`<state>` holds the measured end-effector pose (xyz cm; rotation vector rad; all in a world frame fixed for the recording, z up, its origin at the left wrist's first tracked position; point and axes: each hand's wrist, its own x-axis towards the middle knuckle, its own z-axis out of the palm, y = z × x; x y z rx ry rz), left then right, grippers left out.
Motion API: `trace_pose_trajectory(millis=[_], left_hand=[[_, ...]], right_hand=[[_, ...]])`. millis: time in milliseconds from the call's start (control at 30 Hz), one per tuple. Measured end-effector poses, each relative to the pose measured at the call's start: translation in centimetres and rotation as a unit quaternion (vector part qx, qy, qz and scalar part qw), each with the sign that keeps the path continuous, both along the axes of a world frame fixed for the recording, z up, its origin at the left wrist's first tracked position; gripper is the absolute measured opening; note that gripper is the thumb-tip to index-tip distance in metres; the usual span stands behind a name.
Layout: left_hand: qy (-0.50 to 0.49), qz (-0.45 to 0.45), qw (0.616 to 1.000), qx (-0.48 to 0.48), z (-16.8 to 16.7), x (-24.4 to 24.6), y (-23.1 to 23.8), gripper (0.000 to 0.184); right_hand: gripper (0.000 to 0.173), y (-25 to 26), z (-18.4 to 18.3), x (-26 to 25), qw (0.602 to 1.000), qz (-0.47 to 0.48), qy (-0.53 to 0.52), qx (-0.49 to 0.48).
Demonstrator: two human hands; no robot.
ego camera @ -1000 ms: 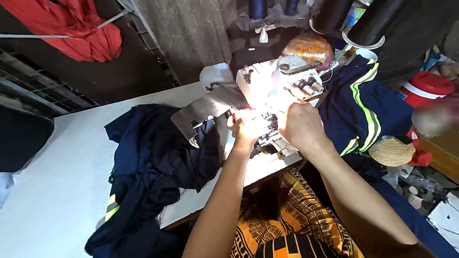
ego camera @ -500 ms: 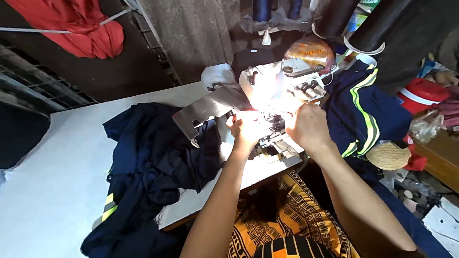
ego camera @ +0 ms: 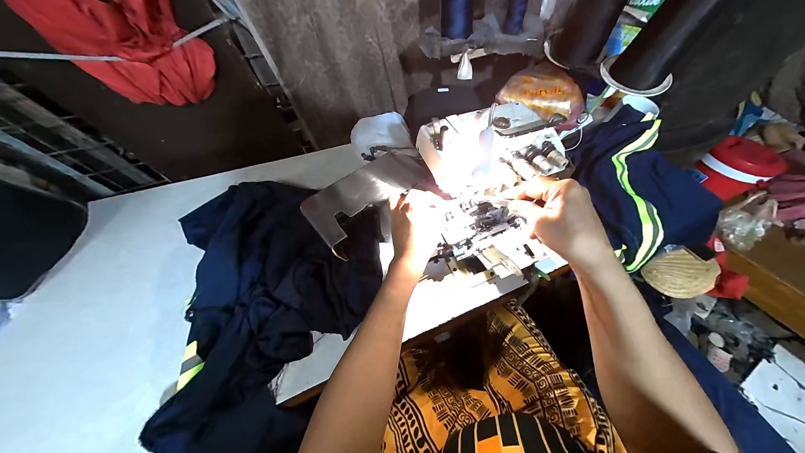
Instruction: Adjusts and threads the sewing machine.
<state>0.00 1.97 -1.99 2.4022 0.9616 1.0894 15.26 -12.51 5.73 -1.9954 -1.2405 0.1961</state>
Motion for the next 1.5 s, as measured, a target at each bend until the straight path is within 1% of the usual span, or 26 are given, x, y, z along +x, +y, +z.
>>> trace_pose_trajectory(millis=[100, 200, 300, 367, 467, 533, 600, 700, 733, 867, 967, 1033, 1133, 1233, 1333, 1500], left_hand=[[0.003, -0.037, 0.999, 0.032, -0.7, -0.4, 0.8, 0.009], [0.029, -0.066, 0.997, 0.036, -0.6, -1.3, 0.8, 0.013], [0.06, -0.057, 0.996, 0.023, -0.2, -2.6, 0.3, 0.02], [0.096, -0.047, 0.994, 0.005, 0.2, -3.6, 0.1, 0.021], [0.124, -0.033, 0.992, 0.002, 0.9, -4.3, 0.0, 0.015], [0.131, -0.016, 0.991, -0.024, 1.7, -4.3, -0.3, 0.014], [0.104, -0.013, 0.994, -0.021, 1.8, -3.8, -0.5, 0.015], [0.045, -0.04, 0.997, 0.047, 0.7, -2.0, -0.2, 0.017], [0.028, -0.045, 0.997, 0.054, 0.3, -1.3, -0.2, 0.017], [0.061, 0.012, 0.997, -0.053, 0.9, 0.8, -1.3, 0.019], [0.008, 0.049, 0.997, -0.065, 0.7, 1.4, -1.2, 0.012], [-0.014, 0.048, 0.997, -0.063, 0.4, 1.1, -0.8, 0.009], [-0.021, 0.035, 0.998, -0.05, 0.1, 0.0, -0.5, 0.011], [-0.006, 0.02, 1.0, -0.019, -0.1, -1.3, -0.1, 0.015], [0.003, -0.003, 1.0, 0.019, -0.3, -2.4, 0.1, 0.014], [0.044, 0.018, 0.998, 0.03, 0.0, -3.5, 0.1, 0.012]], right_hand=[[0.013, 0.1, -0.7, 1.0, 0.987, 0.037, 0.148, 0.047], [0.013, 0.2, -1.5, 1.6, 0.963, 0.05, 0.257, 0.068], [0.015, 0.2, -2.1, 2.0, 0.942, 0.07, 0.319, 0.077], [0.02, 0.3, -2.3, 2.1, 0.932, 0.076, 0.345, 0.079], [0.021, 0.3, -2.5, 2.0, 0.934, 0.073, 0.339, 0.085], [0.021, 0.3, -2.5, 2.0, 0.937, 0.071, 0.328, 0.091], [0.019, 0.3, -2.5, 2.0, 0.938, 0.066, 0.325, 0.098], [0.019, 0.3, -2.5, 2.0, 0.935, 0.059, 0.333, 0.109], [0.019, 0.3, -2.4, 1.9, 0.934, 0.052, 0.336, 0.107], [0.018, 0.3, -2.4, 1.6, 0.934, 0.033, 0.339, 0.106], [0.018, 0.3, -2.6, 1.6, 0.936, 0.036, 0.335, 0.105], [0.018, 0.4, -2.8, 1.5, 0.935, 0.04, 0.336, 0.104], [0.017, 0.6, -2.9, 1.3, 0.935, 0.041, 0.336, 0.102], [0.017, 0.7, -3.1, 1.3, 0.937, 0.049, 0.33, 0.099], [0.018, 0.7, -3.1, 1.2, 0.939, 0.054, 0.326, 0.1], [0.017, 0.7, -2.9, 1.0, 0.938, 0.05, 0.328, 0.1]])
